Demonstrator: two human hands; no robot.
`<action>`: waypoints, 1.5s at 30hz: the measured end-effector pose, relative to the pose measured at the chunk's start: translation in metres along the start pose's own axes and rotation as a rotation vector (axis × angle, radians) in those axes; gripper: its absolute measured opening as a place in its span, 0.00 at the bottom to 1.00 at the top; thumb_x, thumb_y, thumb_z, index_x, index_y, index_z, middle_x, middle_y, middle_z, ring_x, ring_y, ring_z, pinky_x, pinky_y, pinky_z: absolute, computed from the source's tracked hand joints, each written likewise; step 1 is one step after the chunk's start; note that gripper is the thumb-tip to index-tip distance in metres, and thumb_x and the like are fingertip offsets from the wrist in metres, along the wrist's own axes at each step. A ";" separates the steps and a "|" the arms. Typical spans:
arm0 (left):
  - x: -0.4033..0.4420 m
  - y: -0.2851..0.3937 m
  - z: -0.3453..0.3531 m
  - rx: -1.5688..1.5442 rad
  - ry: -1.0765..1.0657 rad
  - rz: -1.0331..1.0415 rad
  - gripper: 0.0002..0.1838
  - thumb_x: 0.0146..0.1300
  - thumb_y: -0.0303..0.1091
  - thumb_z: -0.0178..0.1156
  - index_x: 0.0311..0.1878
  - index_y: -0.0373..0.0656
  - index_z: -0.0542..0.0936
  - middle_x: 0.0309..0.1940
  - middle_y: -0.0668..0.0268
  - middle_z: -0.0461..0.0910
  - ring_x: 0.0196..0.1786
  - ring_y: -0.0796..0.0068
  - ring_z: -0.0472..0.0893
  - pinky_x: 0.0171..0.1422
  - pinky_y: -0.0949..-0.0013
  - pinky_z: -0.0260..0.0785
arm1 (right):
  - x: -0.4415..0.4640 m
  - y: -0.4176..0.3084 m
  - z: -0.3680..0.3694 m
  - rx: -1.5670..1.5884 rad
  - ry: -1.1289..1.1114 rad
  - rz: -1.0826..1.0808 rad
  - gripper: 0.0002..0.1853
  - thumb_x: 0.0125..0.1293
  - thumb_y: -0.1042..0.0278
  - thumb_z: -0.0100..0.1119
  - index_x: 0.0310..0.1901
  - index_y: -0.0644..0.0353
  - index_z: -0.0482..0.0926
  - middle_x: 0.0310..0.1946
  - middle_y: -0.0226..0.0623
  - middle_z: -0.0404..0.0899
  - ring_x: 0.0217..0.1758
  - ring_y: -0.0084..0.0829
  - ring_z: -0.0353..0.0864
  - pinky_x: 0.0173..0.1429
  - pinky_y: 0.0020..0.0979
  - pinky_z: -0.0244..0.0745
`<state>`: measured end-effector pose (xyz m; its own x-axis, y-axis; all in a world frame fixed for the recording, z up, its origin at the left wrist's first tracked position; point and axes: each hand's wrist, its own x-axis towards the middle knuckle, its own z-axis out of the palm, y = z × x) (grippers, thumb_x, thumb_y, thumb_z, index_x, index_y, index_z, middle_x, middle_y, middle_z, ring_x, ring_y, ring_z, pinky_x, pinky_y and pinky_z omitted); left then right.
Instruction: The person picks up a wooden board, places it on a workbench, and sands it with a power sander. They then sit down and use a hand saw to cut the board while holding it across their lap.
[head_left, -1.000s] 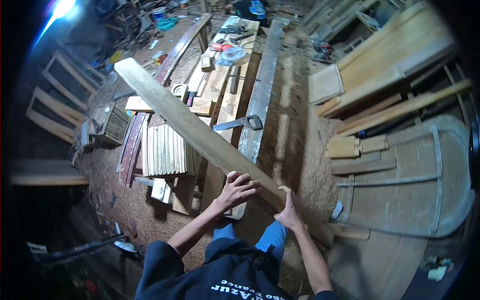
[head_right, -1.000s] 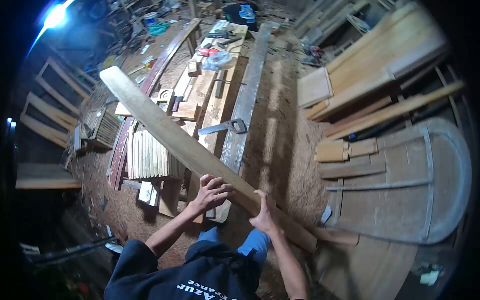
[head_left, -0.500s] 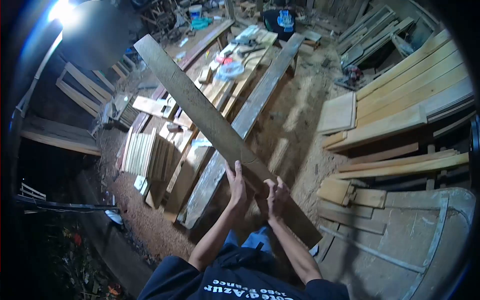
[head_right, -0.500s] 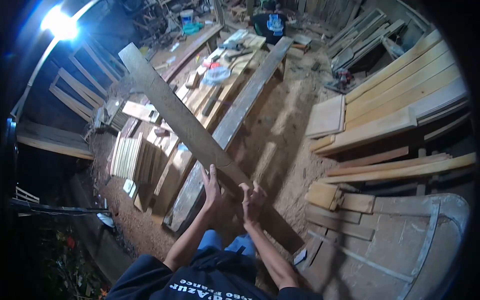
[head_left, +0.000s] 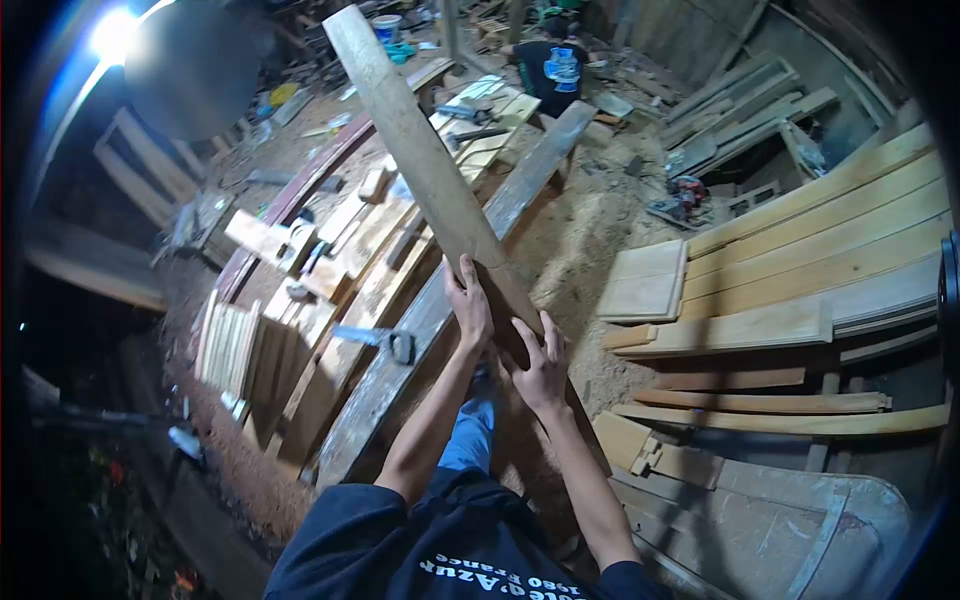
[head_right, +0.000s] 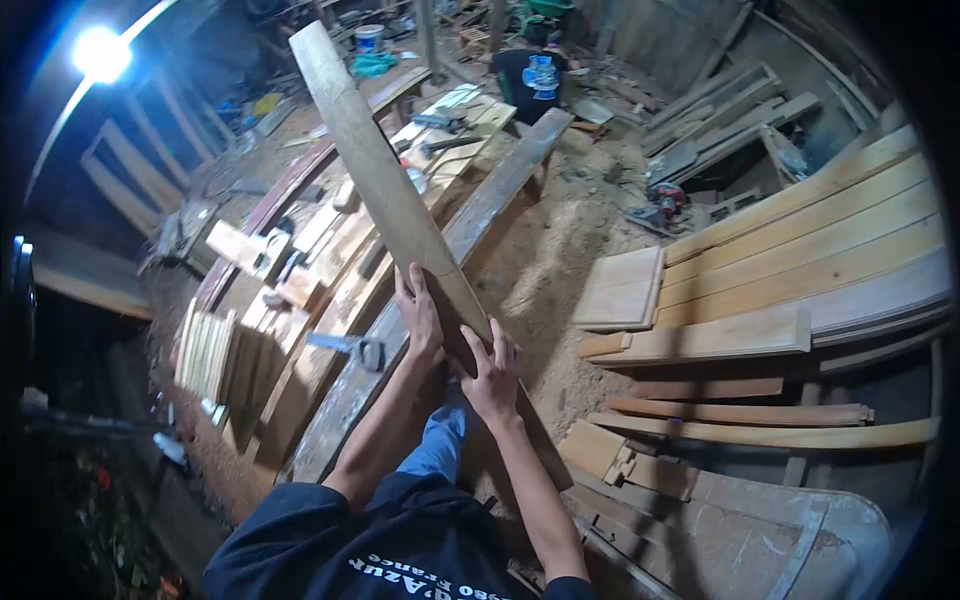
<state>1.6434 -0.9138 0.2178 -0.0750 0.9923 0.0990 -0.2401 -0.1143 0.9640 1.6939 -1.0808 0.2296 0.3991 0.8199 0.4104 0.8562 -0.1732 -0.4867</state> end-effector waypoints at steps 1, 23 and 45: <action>0.020 -0.018 0.018 -0.030 -0.024 -0.013 0.39 0.84 0.55 0.54 0.77 0.25 0.66 0.64 0.51 0.81 0.64 0.66 0.77 0.72 0.65 0.67 | 0.025 0.016 0.003 0.019 -0.008 -0.017 0.30 0.68 0.57 0.72 0.71 0.41 0.79 0.72 0.52 0.70 0.73 0.52 0.72 0.74 0.53 0.66; 0.254 -0.055 0.052 0.698 -0.329 -0.024 0.23 0.78 0.49 0.64 0.67 0.46 0.82 0.33 0.48 0.83 0.36 0.59 0.84 0.44 0.59 0.75 | 0.451 0.130 0.078 -0.517 -0.270 -0.750 0.55 0.60 0.71 0.72 0.86 0.30 0.53 0.89 0.38 0.45 0.89 0.49 0.48 0.89 0.60 0.44; 0.208 -0.185 0.198 1.235 -0.223 -0.028 0.57 0.42 0.44 0.83 0.78 0.48 0.68 0.70 0.58 0.75 0.74 0.55 0.72 0.80 0.49 0.60 | 0.584 0.324 0.210 -0.078 -0.670 -1.212 0.36 0.55 0.64 0.69 0.70 0.46 0.78 0.56 0.43 0.75 0.63 0.43 0.74 0.73 0.48 0.64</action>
<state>1.8642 -0.6765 0.1092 0.1093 0.9940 -0.0015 0.8354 -0.0910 0.5421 2.1351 -0.5435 0.1500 -0.8116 0.5779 0.0860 0.5764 0.8160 -0.0440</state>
